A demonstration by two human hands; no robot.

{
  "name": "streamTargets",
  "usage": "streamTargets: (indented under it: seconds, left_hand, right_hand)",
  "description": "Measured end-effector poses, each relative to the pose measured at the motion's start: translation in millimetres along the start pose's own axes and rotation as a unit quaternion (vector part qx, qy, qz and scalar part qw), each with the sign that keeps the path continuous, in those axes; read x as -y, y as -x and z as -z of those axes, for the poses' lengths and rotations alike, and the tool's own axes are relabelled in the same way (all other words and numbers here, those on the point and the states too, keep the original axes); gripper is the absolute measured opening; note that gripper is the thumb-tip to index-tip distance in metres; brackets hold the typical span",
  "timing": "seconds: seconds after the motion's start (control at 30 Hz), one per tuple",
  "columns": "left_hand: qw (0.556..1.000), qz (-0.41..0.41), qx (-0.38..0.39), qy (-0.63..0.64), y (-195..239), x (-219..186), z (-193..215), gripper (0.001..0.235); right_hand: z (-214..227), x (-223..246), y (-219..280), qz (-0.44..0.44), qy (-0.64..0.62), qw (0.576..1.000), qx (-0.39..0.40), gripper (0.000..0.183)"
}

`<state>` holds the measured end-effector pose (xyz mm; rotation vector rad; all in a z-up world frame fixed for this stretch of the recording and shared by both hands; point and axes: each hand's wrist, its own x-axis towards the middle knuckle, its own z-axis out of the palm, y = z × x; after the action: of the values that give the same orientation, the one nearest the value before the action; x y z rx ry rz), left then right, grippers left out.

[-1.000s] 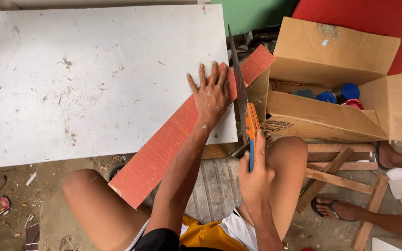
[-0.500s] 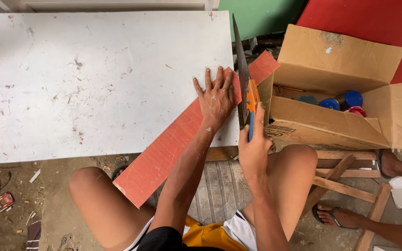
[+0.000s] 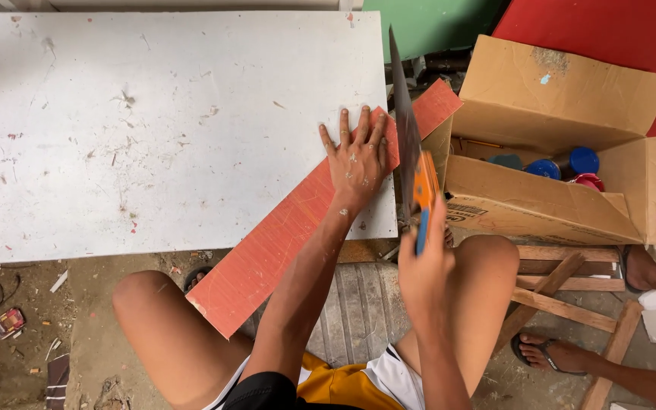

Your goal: Using a hand saw to cut through a wooden block and a thin red board on a workbench.

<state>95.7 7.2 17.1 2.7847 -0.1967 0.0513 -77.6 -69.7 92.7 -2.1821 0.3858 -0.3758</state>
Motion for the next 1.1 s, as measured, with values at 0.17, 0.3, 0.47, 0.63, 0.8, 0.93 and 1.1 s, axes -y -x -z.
streamTargets:
  seconds: [0.17, 0.3, 0.47, 0.63, 0.8, 0.93, 1.1]
  left_hand:
    - [1.000, 0.004, 0.004, 0.010, -1, -2, -4, 0.052]
    - [0.981, -0.050, -0.186, -0.028, -5, 11, -47, 0.049]
    - [0.982, -0.051, -0.183, -0.016, -1, 9, -41, 0.048]
    - [0.980, -0.058, -0.188, -0.022, -2, 12, -44, 0.048]
    - [0.983, -0.049, -0.168, -0.048, -4, 11, -48, 0.051]
    - [0.982, -0.044, -0.180, -0.025, -4, 9, -45, 0.048]
    - [0.979, -0.046, -0.199, -0.013, -1, 9, -47, 0.048]
  right_hand:
    - [-1, -7, -4, 0.005, -0.017, 1.000, 0.014, 0.063]
    - [29, -26, 78, -0.195, 0.169, 0.964, 0.061, 0.071]
    - [20, -60, 100, -0.030, 0.157, 0.985, -0.057, 0.064]
    - [-12, -11, 12, -0.111, 0.088, 0.989, 0.032, 0.065]
    - [-4, -7, 16, -0.071, 0.055, 0.996, 0.015, 0.065]
    - [23, -25, 68, -0.090, 0.138, 0.986, 0.014, 0.066]
    - [20, -3, 35, -0.046, 0.130, 0.990, 0.004, 0.064]
